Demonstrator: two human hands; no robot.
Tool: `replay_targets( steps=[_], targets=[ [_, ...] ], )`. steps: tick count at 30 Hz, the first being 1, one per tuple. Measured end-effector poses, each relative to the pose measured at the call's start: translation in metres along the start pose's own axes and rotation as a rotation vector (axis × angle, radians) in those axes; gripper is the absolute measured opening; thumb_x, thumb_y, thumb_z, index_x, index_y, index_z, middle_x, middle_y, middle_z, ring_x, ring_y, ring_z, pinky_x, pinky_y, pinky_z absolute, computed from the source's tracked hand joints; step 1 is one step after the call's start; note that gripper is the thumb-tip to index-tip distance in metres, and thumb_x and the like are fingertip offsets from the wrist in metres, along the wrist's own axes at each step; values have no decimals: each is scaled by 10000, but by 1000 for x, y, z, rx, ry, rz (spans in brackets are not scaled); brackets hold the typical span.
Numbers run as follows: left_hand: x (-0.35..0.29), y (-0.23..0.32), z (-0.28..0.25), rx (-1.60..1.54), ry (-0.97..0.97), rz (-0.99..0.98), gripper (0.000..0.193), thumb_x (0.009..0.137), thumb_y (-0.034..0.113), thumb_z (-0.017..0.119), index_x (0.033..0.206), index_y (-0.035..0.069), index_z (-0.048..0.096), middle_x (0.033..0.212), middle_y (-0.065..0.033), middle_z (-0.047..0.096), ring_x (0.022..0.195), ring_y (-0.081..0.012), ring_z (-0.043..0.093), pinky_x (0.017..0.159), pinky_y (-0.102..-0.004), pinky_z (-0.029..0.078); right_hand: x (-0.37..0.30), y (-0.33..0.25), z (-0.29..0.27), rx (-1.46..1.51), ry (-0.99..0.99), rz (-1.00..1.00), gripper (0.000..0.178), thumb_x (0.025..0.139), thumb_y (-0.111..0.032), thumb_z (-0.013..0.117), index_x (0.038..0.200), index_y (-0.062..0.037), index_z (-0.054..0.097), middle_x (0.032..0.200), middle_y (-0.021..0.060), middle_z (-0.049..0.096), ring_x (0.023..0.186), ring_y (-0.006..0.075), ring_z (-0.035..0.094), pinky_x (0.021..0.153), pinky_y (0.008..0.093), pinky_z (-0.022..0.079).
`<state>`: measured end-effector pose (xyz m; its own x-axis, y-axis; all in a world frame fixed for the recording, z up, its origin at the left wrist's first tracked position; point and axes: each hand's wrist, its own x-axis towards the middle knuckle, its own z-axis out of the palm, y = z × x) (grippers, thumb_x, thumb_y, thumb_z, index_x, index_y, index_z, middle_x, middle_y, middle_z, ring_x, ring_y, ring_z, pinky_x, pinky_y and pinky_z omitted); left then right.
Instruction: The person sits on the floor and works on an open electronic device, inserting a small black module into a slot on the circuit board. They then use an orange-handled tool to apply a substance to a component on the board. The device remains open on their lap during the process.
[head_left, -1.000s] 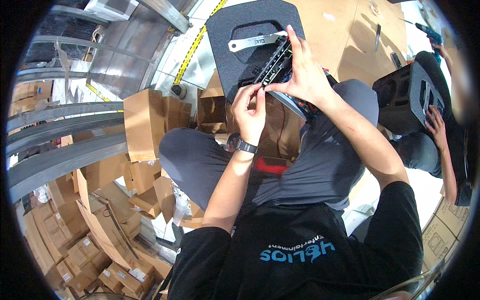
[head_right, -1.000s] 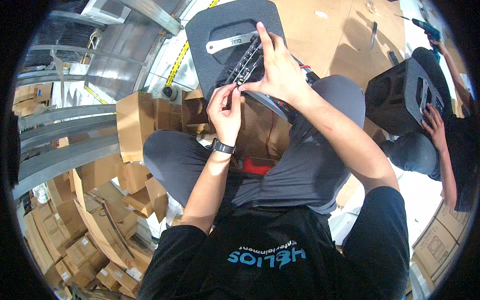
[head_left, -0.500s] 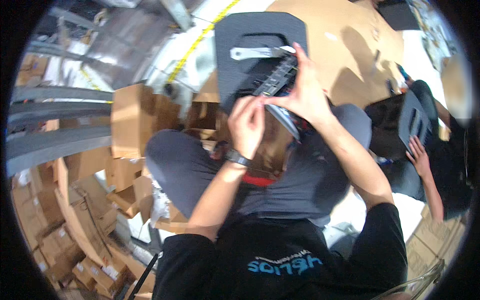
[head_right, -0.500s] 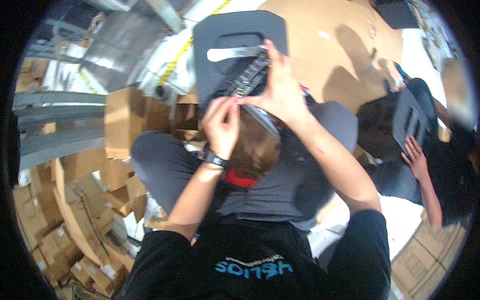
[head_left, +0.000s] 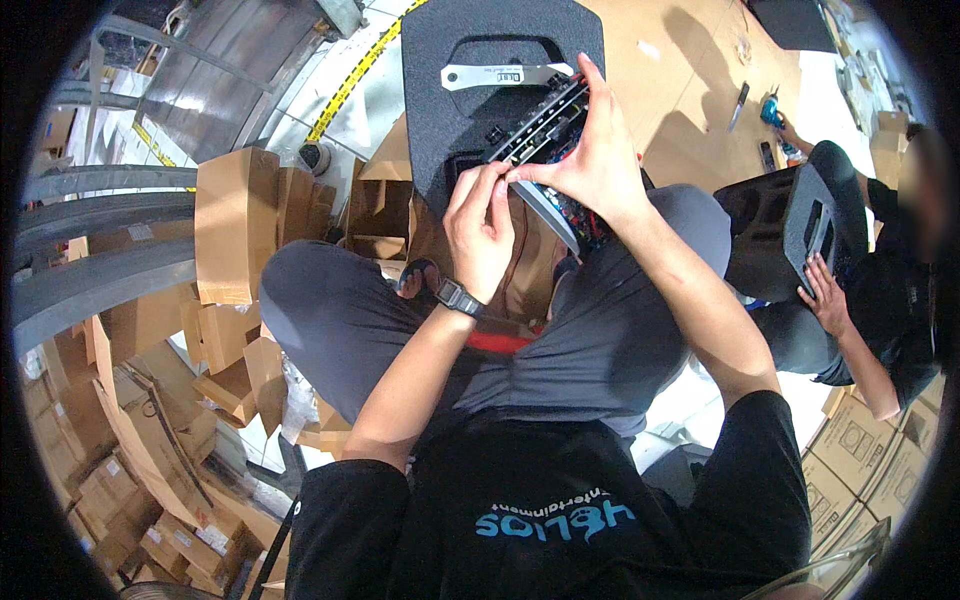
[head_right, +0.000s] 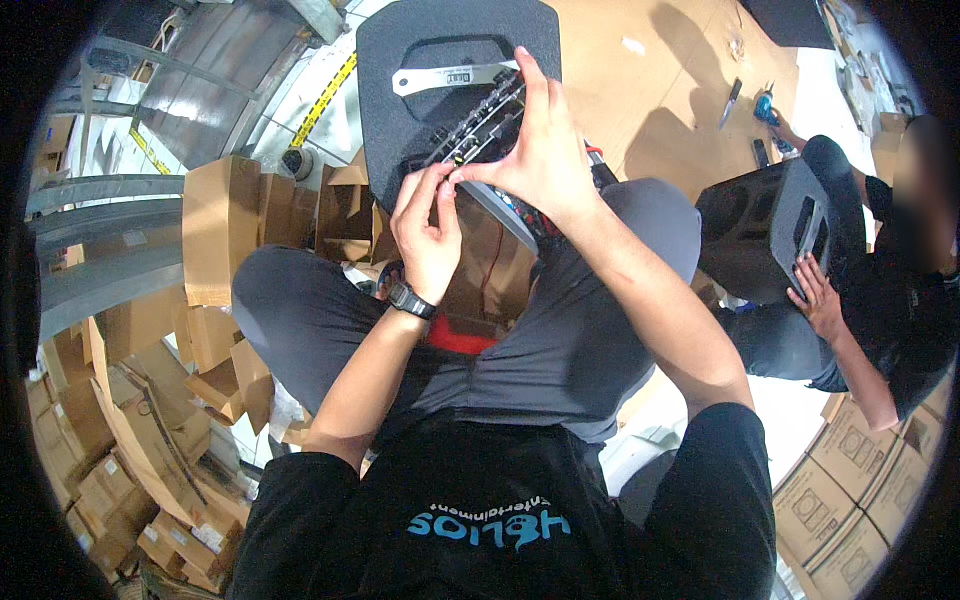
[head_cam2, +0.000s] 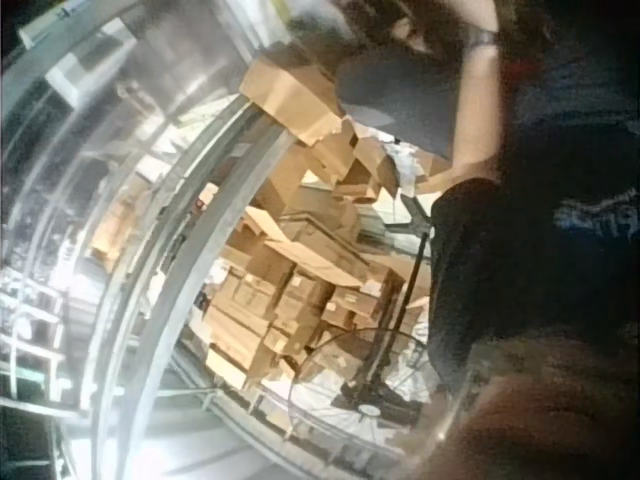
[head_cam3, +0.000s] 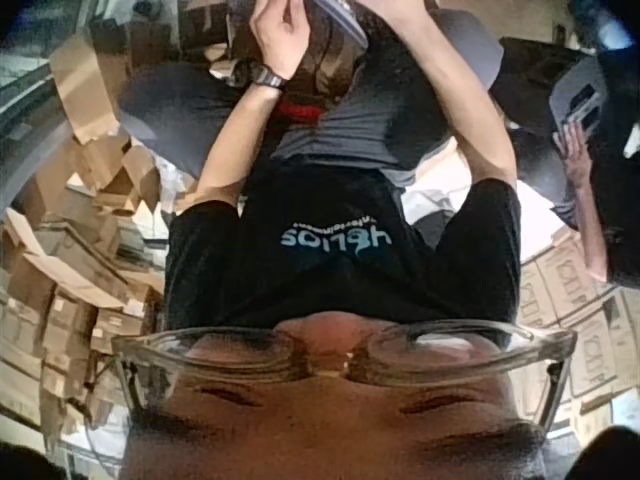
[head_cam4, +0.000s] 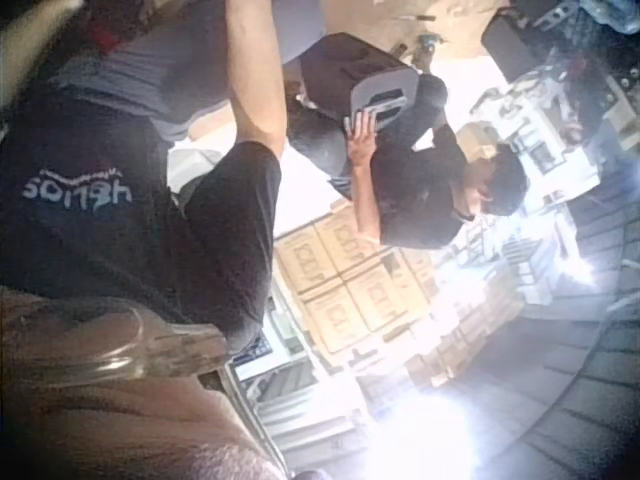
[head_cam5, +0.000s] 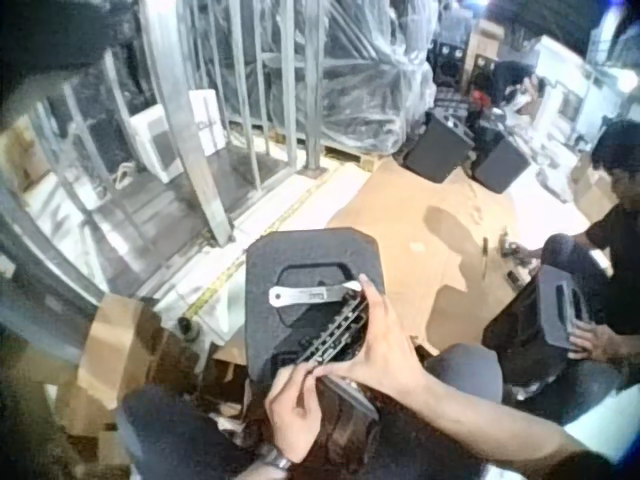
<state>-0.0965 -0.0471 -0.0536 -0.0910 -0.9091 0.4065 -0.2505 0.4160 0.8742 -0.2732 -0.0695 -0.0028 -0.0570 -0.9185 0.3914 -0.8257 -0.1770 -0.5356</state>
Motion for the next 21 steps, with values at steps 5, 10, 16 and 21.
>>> replay_targets(
  steps=[5,10,16,21],
  targets=[
    [4,-1,-4,-2,-21,30,201,947,-38,602,1138,-25,665,1043,-157,701,945,-302,692,838,-366,536,3,-3,-3,-11,7,-36,1449,461,-441,999,1570,1,177,1323,300,503,1234,458,531,1066,503,455],
    [7,-1,-11,-77,-16,19,194,906,15,696,1099,-9,710,1025,-145,726,970,-282,709,859,-350,536,5,1,-7,35,-32,-83,1475,500,-459,994,1591,6,117,1395,312,457,1288,457,500,1124,503,404],
    [7,-4,-13,1,14,59,169,869,47,754,1031,0,743,1003,-141,735,941,-281,709,861,-355,533,7,19,-12,253,-115,120,1351,679,-482,927,1612,-19,65,1463,364,423,1381,445,459,1163,490,374],
    [8,-6,-7,88,66,105,159,867,59,756,1022,20,756,975,-118,729,897,-283,688,819,-373,530,13,36,-12,217,-61,149,1185,747,-565,854,1576,8,230,1379,358,528,1309,439,540,1116,487,424]
  ],
)
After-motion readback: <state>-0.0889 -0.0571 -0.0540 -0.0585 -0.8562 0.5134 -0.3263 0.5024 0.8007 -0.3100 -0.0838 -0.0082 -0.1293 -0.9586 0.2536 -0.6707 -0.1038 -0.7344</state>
